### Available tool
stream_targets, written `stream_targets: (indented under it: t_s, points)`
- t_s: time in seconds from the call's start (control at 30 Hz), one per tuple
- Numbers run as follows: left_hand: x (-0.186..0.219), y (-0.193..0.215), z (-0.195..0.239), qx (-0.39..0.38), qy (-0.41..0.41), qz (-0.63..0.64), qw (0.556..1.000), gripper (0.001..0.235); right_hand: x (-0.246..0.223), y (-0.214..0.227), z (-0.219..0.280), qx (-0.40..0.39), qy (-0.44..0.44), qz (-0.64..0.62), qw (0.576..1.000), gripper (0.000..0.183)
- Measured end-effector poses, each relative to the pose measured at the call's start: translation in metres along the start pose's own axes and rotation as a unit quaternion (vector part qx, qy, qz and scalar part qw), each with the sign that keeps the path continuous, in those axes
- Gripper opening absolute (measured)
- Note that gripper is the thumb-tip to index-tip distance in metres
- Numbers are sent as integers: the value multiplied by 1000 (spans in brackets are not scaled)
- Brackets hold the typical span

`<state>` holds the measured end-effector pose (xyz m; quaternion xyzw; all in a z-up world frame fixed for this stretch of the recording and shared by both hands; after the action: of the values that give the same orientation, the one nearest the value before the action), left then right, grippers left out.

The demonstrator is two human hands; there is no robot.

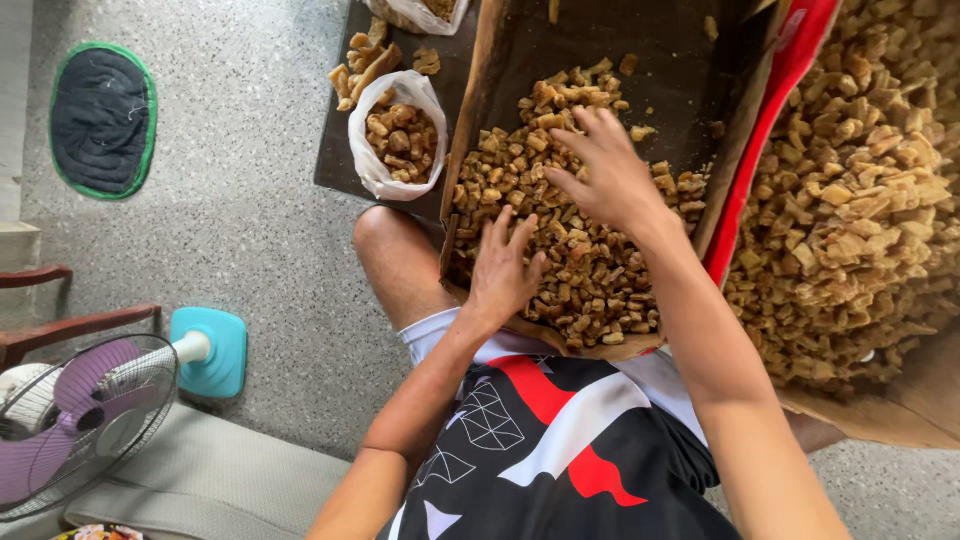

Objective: The person sits on the floor and sorts small dried fruit pieces from a cardboard box into a plastic bag using both hands. The person repeatedly scoops, inspects, and transfers the pieces, occasionally breaking larger clumps apart.

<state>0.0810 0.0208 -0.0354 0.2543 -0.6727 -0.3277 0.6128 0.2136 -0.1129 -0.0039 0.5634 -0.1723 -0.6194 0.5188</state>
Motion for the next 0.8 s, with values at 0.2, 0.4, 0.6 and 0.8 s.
stream_targets:
  t_s: [0.2,0.4,0.6,0.8]
  points:
    - [-20,-15,11,-4,59,42,997,75,-21,-53,-82,-88,-70,192,975,78]
    - [-11,-2,5,73,28,16,997,67,-12,-66,-6,-53,-49,186,980,68]
    - [9,-9,-6,-17,45,-76,996,81,-4,-59,56,-36,-36,70,996,76]
    - [23,-20,7,-2,-5,58,998,83,15,-68,85,24,-65,-162,984,62]
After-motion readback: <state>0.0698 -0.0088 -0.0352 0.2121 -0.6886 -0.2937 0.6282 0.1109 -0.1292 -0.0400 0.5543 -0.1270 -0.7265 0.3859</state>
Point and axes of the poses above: each hand's wrist, its own z-axis away from the middle knuckle, its own y-axis out of the back of the hand, x = y × z, the point moved 9 cm from there along -z, towards the middle knuckle, and after that the axes turned 4 degrees about -y, right-handed, at the moved point
